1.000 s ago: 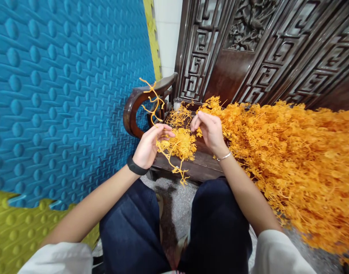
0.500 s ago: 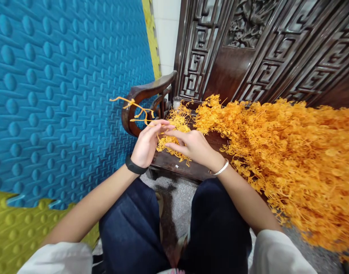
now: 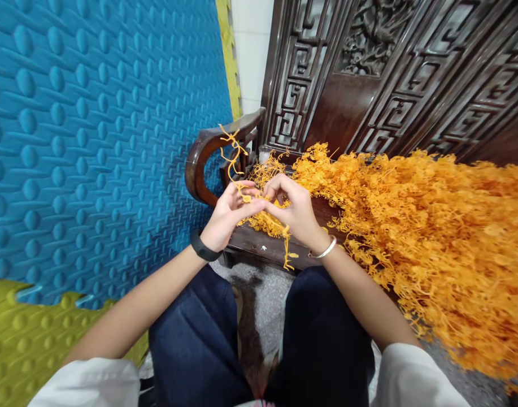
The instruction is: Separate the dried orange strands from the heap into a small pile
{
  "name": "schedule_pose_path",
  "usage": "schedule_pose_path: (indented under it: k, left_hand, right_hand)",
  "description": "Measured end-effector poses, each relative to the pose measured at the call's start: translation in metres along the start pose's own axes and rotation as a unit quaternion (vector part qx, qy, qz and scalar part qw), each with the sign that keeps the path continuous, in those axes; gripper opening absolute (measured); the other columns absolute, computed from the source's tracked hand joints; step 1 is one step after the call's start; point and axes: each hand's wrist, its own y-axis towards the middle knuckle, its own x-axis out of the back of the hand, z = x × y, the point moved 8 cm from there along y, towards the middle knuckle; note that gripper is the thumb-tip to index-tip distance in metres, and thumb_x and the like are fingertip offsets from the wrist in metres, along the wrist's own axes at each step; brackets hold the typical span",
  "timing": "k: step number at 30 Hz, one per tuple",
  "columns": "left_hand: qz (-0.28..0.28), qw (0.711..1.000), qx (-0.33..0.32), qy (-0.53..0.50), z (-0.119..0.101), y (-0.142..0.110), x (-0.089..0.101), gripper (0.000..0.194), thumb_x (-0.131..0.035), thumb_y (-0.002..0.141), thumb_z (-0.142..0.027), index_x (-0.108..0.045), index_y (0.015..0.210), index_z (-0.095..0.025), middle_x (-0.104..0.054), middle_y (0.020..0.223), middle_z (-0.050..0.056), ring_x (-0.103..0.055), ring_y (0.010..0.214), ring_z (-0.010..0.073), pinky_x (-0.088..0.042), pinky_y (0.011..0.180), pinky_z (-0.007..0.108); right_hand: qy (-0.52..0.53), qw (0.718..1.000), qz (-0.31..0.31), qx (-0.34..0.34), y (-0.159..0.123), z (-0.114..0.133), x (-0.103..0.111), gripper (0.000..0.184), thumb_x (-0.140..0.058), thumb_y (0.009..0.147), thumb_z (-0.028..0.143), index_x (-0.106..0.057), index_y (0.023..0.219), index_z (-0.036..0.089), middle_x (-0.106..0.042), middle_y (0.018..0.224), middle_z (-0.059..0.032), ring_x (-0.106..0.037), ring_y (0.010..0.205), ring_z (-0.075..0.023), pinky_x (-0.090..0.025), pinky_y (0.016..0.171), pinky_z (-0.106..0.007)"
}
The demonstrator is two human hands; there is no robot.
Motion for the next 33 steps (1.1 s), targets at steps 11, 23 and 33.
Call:
schedule_pose_path:
  k: [11,23,33]
  left_hand:
    - [0.059,0.997,0.029,0.038,0.007,-0.001,-0.012,0.04,-0.066,0.059,-0.005,-0.051,0.093,-0.018,-0.063,0.083,-0.001,-0.063,0.079,0.0121,-0.048,0.075,0.024]
    - [0.06,0.997,0.012,0.044,0.005,-0.002,-0.013,0.027,-0.07,0.067,-0.018,-0.054,0.089,-0.018,-0.06,0.075,-0.003,-0.058,0.067,0.0095,-0.047,0.062,0.022]
    - [0.057,0.994,0.05,0.079,0.015,0.002,-0.01,0.034,-0.077,0.062,-0.026,-0.052,0.085,-0.017,-0.06,0.07,-0.003,-0.053,0.059,0.0073,-0.037,0.047,0.016]
  right_hand:
    - [0.214,0.965,-0.01,-0.152,0.0,-0.023,0.0,0.027,-0.071,0.071,0.041,-0.052,0.081,0.024,-0.056,0.066,0.0044,-0.054,0.055,-0.0088,-0.046,0.05,-0.022]
    - [0.269,0.942,0.066,-0.189,-0.003,-0.027,-0.004,0.023,-0.076,0.066,0.027,-0.067,0.086,0.02,-0.071,0.088,-0.0023,-0.066,0.079,-0.0136,-0.055,0.073,-0.029]
    - [0.251,0.946,0.08,-0.191,-0.002,-0.031,-0.008,0.023,-0.076,0.066,0.026,-0.067,0.086,0.018,-0.069,0.09,-0.0021,-0.064,0.079,-0.0121,-0.052,0.075,-0.029]
